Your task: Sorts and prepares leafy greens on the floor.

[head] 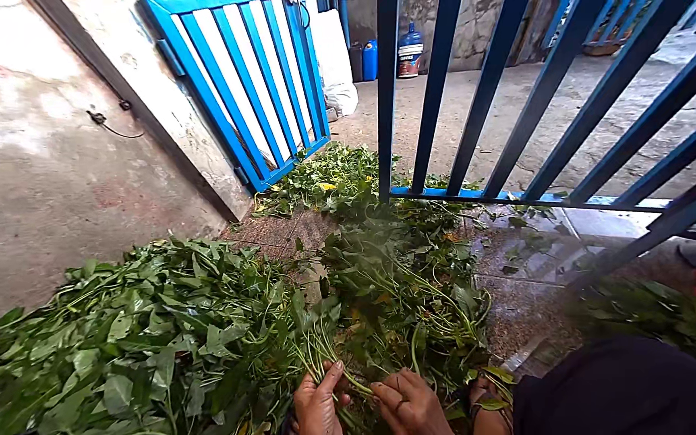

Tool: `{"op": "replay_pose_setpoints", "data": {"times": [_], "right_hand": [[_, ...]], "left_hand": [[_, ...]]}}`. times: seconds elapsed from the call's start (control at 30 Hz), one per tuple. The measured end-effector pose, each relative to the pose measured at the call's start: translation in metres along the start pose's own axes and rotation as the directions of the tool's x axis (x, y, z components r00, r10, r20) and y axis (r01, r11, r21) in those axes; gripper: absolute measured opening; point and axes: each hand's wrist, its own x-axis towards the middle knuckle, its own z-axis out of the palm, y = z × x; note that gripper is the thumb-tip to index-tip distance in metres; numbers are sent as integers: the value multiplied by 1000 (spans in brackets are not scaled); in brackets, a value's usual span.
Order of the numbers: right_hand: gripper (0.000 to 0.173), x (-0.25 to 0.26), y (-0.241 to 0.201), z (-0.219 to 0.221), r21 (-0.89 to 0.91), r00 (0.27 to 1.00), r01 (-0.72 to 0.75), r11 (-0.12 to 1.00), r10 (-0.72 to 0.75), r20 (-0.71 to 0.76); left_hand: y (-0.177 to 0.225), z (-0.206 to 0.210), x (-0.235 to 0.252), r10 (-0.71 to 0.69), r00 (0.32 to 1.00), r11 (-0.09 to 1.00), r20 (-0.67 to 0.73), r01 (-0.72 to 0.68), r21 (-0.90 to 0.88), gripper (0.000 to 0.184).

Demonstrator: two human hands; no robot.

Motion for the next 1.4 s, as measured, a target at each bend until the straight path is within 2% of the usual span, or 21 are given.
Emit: {"op": "replay_pose_setpoints", "data": {"times": [0.1,0.23,0.27,0.37,0.43,0.5,0.53,0.57,0.6,0.67,0.73,0.8,0.83,0.9,0.97,1.03,1.13,1.2,1.3,1.33,1.4], "right_hand": [[17,0,1,2,111,996,-24,993,33,-86],[16,9,-9,5,292,974,-99,951,153,-169],[16,12,-11,7,338,965,-129,932,196,-172],[18,21,-18,11,508,898,-309,804,422,-122],[21,29,-15,11,541,817,-474,695,576,-22],[29,33,6,4,344,767,-640,687,597,236],[36,39,22,-5,166,687,-688,707,559,464],[43,48,39,-11,14,559,-687,727,516,649],[49,57,56,-12,-124,447,-661,740,521,727],[49,79,90,-20,-308,383,-656,690,655,652],[47,101,125,-31,-423,368,-738,526,839,401],[49,109,165,-34,-487,335,-788,375,927,171],[51,109,182,-37,-494,309,-801,339,940,144],[52,107,199,-44,-512,244,-796,323,945,217],[44,105,201,-48,-503,248,-778,378,919,306],[40,104,191,-49,-405,309,-807,431,891,332],[39,102,158,-54,-143,436,-856,496,843,314],[40,96,136,-55,53,480,-869,493,810,336],[32,82,106,-47,308,391,-909,281,831,397],[30,77,100,-42,318,351,-919,234,853,385],[35,63,99,-28,226,308,-943,243,894,325]], "left_hand": [[-17,-3,9,-128,992,970,21,121,212,12],[-38,7,-2,-262,934,933,241,182,310,3],[-43,10,-6,-261,921,939,289,172,298,7],[-46,13,-8,-270,894,934,357,153,324,9],[-41,7,1,-275,916,904,293,143,403,5],[-33,0,12,-220,963,877,158,125,464,8],[-29,-4,18,-184,979,873,92,119,473,9],[-26,-6,23,-141,989,881,38,108,460,9],[-23,-7,25,-100,995,892,-4,91,443,9],[-18,-3,25,-46,998,914,-41,58,401,10],[-18,2,22,-42,999,932,-19,46,360,10],[-19,6,20,-65,998,941,25,53,334,8],[-18,8,19,-83,996,946,43,65,318,8],[-17,11,17,-112,992,962,50,96,257,11],[-17,13,18,-136,990,979,43,127,161,15],[-16,14,20,-146,989,987,36,143,67,17],[-15,15,21,-156,987,987,29,157,-39,16],[-12,17,19,-159,987,983,28,161,-92,15],[-10,18,16,-158,987,974,29,161,-158,14],[-9,18,15,-157,987,973,22,159,-169,14],[-9,17,13,-156,988,972,3,154,-178,13]]}}
